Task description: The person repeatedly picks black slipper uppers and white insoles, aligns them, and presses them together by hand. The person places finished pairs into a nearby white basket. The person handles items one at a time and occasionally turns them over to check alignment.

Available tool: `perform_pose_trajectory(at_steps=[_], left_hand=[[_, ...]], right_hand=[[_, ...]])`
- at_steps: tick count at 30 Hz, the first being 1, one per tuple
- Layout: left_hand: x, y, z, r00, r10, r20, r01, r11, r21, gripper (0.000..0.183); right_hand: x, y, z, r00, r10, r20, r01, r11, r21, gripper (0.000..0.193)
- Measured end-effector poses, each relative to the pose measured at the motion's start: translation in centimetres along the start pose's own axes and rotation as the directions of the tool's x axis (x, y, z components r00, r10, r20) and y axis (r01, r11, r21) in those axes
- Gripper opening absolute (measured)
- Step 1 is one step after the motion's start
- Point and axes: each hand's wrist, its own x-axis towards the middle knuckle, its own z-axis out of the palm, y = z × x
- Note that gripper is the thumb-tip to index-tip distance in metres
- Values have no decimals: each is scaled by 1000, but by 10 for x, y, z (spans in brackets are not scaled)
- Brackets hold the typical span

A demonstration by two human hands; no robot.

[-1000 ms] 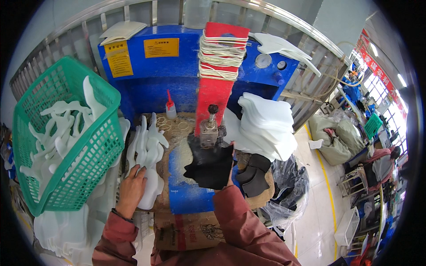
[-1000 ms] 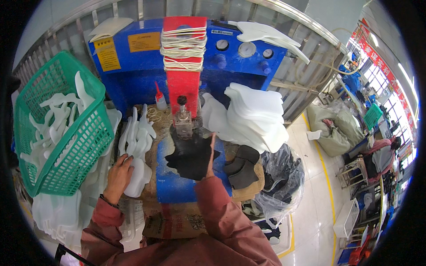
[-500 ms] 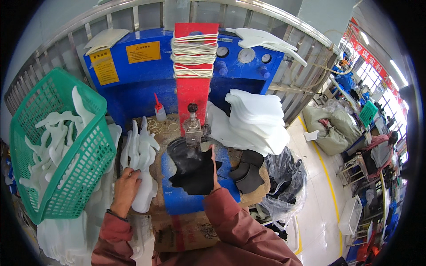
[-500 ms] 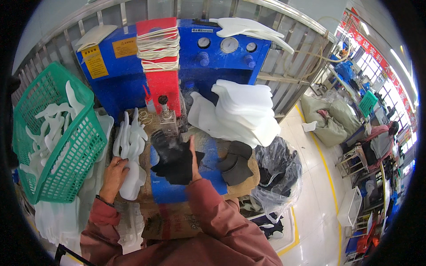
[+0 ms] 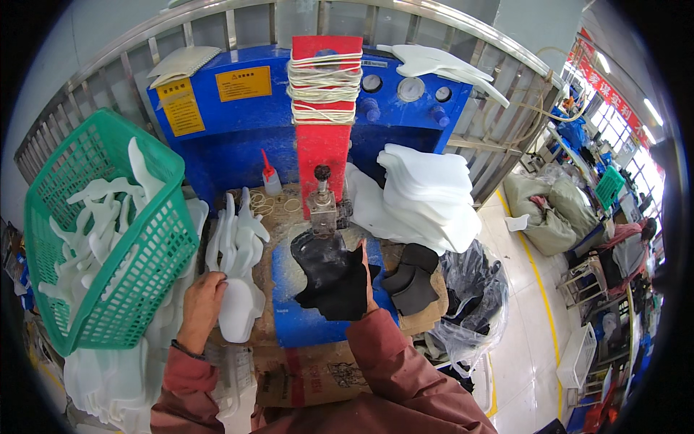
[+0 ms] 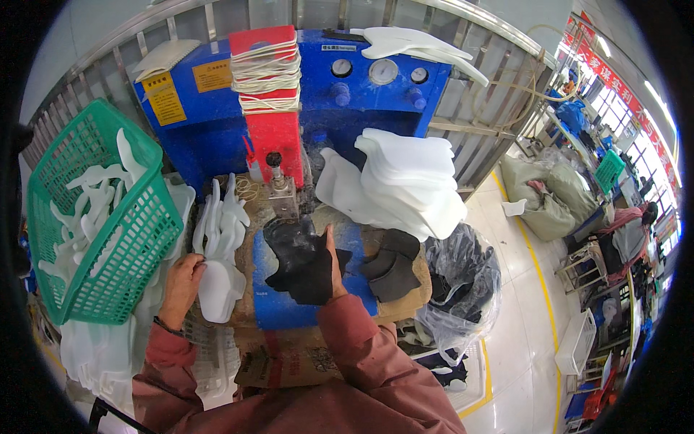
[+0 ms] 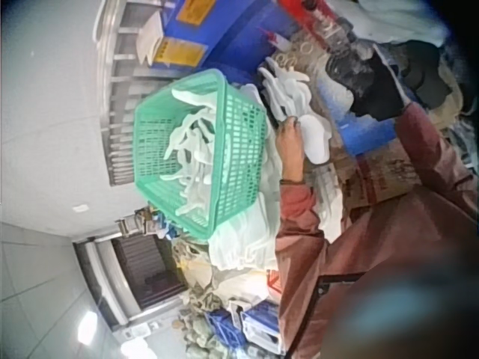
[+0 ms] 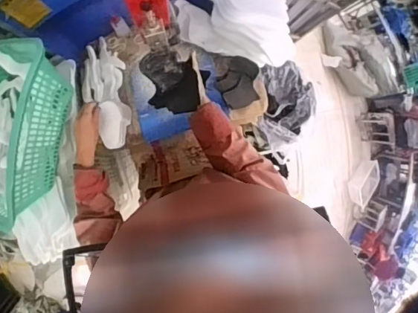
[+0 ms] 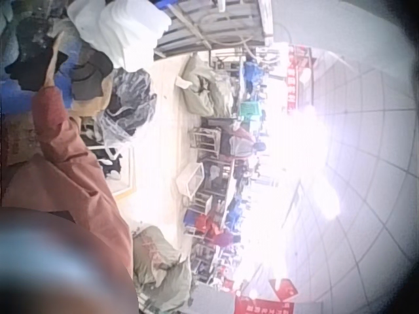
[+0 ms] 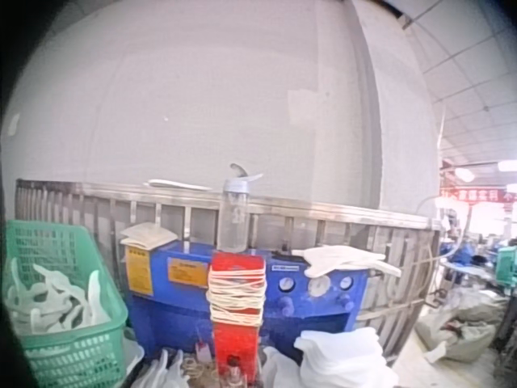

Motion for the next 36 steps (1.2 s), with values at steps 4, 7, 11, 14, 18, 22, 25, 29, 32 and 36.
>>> perform_pose_trajectory(at_steps=[4,7,11,14,18,22,25,29,32,36], left_hand=[[-2,19,-33,999,36,40,-28,983,-183,19],[-4,32,-58,992,15,127,31,936,-351,15],[-4,42,-73,961,1,277,224,587,-778,18],[-4,47,-70,959,74,272,202,493,-846,18],[-5,52,-58,937,67,342,292,382,-877,16],[-6,56,-50,923,86,375,319,372,-872,15],[-4,59,-47,921,94,377,313,396,-863,14],[3,65,-44,953,97,287,196,525,-828,15],[11,75,-45,942,86,325,237,514,-824,12],[25,95,-36,928,138,346,226,530,-818,11]], right_hand=[[-4,-2,-1,999,34,0,-33,981,189,85],[-4,0,-3,1000,26,6,-27,982,188,87],[1,0,-3,997,32,68,-45,979,200,89],[3,2,-2,995,37,97,-53,985,161,89],[2,6,-2,997,71,0,-71,991,109,89],[7,9,-7,987,122,101,-141,968,207,85],[15,9,-8,980,181,89,-195,962,192,82],[11,11,3,984,172,-46,-166,981,98,83],[-2,10,13,973,172,-152,-153,980,129,87],[-30,9,16,968,163,-193,-175,983,-47,97]])
